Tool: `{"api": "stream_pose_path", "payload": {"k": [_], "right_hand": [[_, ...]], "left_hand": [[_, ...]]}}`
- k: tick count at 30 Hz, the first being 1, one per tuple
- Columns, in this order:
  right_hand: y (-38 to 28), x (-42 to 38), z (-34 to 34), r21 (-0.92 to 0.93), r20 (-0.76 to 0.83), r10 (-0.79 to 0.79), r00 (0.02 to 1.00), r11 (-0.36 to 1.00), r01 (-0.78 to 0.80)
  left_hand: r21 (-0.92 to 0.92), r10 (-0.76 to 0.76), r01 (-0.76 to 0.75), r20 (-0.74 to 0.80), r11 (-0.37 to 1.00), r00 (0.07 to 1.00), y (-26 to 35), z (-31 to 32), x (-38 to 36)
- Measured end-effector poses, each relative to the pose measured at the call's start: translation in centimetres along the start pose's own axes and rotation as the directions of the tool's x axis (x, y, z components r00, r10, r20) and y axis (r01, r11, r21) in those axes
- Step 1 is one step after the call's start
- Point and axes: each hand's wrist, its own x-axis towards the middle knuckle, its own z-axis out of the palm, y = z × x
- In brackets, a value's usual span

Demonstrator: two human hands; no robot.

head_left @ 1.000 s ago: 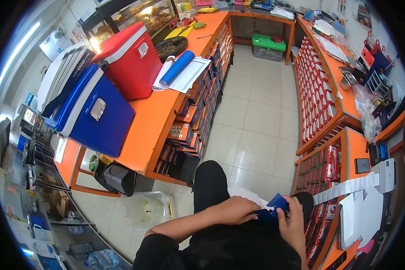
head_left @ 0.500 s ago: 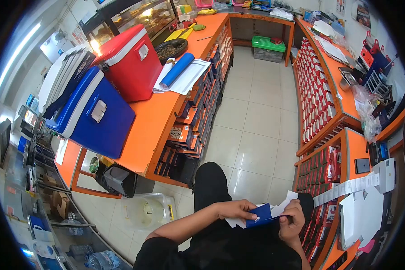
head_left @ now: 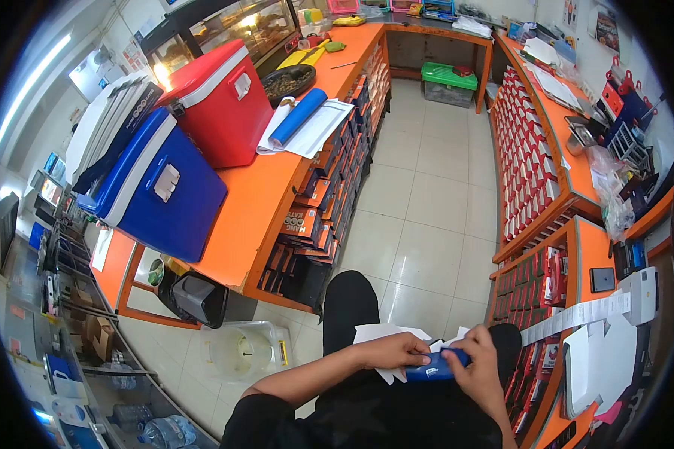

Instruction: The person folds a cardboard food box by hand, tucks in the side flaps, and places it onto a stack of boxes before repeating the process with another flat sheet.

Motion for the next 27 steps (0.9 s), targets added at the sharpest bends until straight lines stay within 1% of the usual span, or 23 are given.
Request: {"api": "stream_pose_path", "payload": {"k": [1, 2, 3, 5, 6, 8, 9, 11, 12, 14, 15, 16, 17, 18, 19, 20, 21, 22, 23, 24, 25, 26, 27], "right_hand": [[-0.4, -0.1, 0.4, 0.031, -0.16, 0.052, 0.986, 0.998, -0.048], [-0.6, -0.1, 0.6, 0.07, -0.315, 0.107, 0.943, 0.994, -0.089], [-0.4, 0.0, 0.5, 0.069, -0.314, 0.106, 0.943, 0.994, -0.089], [0.5, -0.1, 0.3, 0.102, -0.108, 0.015, 0.994, 0.995, -0.004], [0.7, 0.1, 0.0, 0.101, -0.11, 0.017, 0.994, 0.995, -0.006], [0.9, 0.5, -0.5, 0.075, 0.044, -0.093, 0.995, 0.993, 0.09], [1.2, 0.5, -0.4, 0.075, 0.043, -0.091, 0.995, 0.993, 0.087], [1.9, 0.7, 0.2, 0.225, 0.039, -0.112, 0.993, 0.969, 0.1], [1.7, 0.7, 0.2, 0.225, 0.042, -0.116, 0.992, 0.969, 0.103], [1.0, 0.7, 0.1, 0.242, -0.109, 0.069, 0.992, 0.969, -0.041], [1.2, 0.8, 0.1, 0.242, -0.106, 0.066, 0.992, 0.97, -0.039], [1.6, 0.9, 0.0, 0.234, -0.231, 0.082, 0.97, 0.972, -0.027], [2.0, 0.9, -0.2, 0.225, -0.352, 0.098, 0.931, 0.974, -0.017], [2.4, 0.5, -0.6, 0.224, -0.361, 0.113, 0.926, 0.974, -0.032], [2.2, 0.5, -0.7, 0.226, -0.359, 0.116, 0.926, 0.974, -0.034], [1.9, 0.5, -0.8, 0.177, -0.433, 0.064, 0.899, 0.984, 0.016], [1.7, 0.5, -0.7, 0.124, -0.503, 0.009, 0.864, 0.99, 0.062], [1.8, 0.3, -0.2, 0.104, -0.538, -0.022, 0.843, 0.99, 0.093], [1.6, 0.4, 0.1, 0.106, -0.542, -0.021, 0.84, 0.99, 0.093], [1.2, 0.4, 0.4, 0.019, -0.543, -0.119, 0.831, 0.988, 0.153], [0.9, 0.5, 0.7, -0.071, -0.534, -0.215, 0.817, 0.975, 0.211], [0.8, 0.8, 0.9, -0.113, -0.514, -0.285, 0.809, 0.958, 0.265], [0.8, 0.8, 1.3, -0.115, -0.514, -0.285, 0.809, 0.958, 0.264]], "left_hand": [[-0.014, 0.012, -0.011, 0.005, 1.0, 1.0, -0.3, -0.3, 0.0], [-0.028, 0.023, -0.023, 0.011, 0.999, 1.0, -0.5, -0.5, 0.1], [-0.028, 0.024, -0.024, 0.01, 0.999, 1.0, -0.6, -0.5, 0.2], [0.029, 0.056, -0.056, -0.006, 0.998, 0.998, -0.8, -0.1, 0.2], [0.029, 0.056, -0.056, -0.003, 0.998, 0.998, -0.8, -0.1, 0.2], [0.177, 0.132, -0.126, -0.022, 0.976, 0.991, -0.1, -0.1, -0.1], [0.177, 0.131, -0.125, -0.02, 0.976, 0.991, 0.2, -0.1, -0.3], [0.262, 0.112, -0.096, -0.047, 0.96, 0.993, 1.0, -0.1, -0.5], [0.262, 0.114, -0.097, -0.052, 0.96, 0.992, 1.3, -0.2, -0.7], [0.454, 0.22, -0.126, -0.16, 0.882, 0.962, 2.1, -0.1, -1.4], [0.453, 0.222, -0.126, -0.164, 0.882, 0.961, 2.6, 0.0, -1.9], [0.588, 0.262, -0.019, -0.332, 0.809, 0.906, 3.6, 0.5, -2.9], [0.685, 0.322, 0.114, -0.476, 0.72, 0.818, 4.1, 0.6, -3.4], [0.758, 0.51, 0.103, -0.526, 0.644, 0.681, 3.2, 0.4, -3.2], [0.757, 0.507, 0.105, -0.527, 0.645, 0.682, 3.2, 0.4, -3.2], [0.825, 0.726, 0.083, -0.535, 0.559, 0.432, 3.3, 0.5, -2.9], [0.882, 0.871, 0.096, -0.47, 0.461, 0.14, 3.4, 0.6, -2.5], [0.821, 0.815, -0.019, -0.565, 0.571, 0.128, 1.9, 0.9, -1.8], [0.823, 0.818, -0.018, -0.561, 0.567, 0.13, 1.1, 1.1, -0.7], [0.682, 0.718, -0.226, -0.674, 0.696, 0.174, 0.5, 1.4, 0.7], [0.482, 0.604, -0.413, -0.758, 0.773, 0.247, -0.2, 1.7, 2.0], [0.458, 0.617, -0.433, -0.692, 0.776, 0.373, -0.7, 1.7, 2.8], [0.458, 0.618, -0.435, -0.692, 0.775, 0.374, -1.2, 2.0, 3.4]]}}
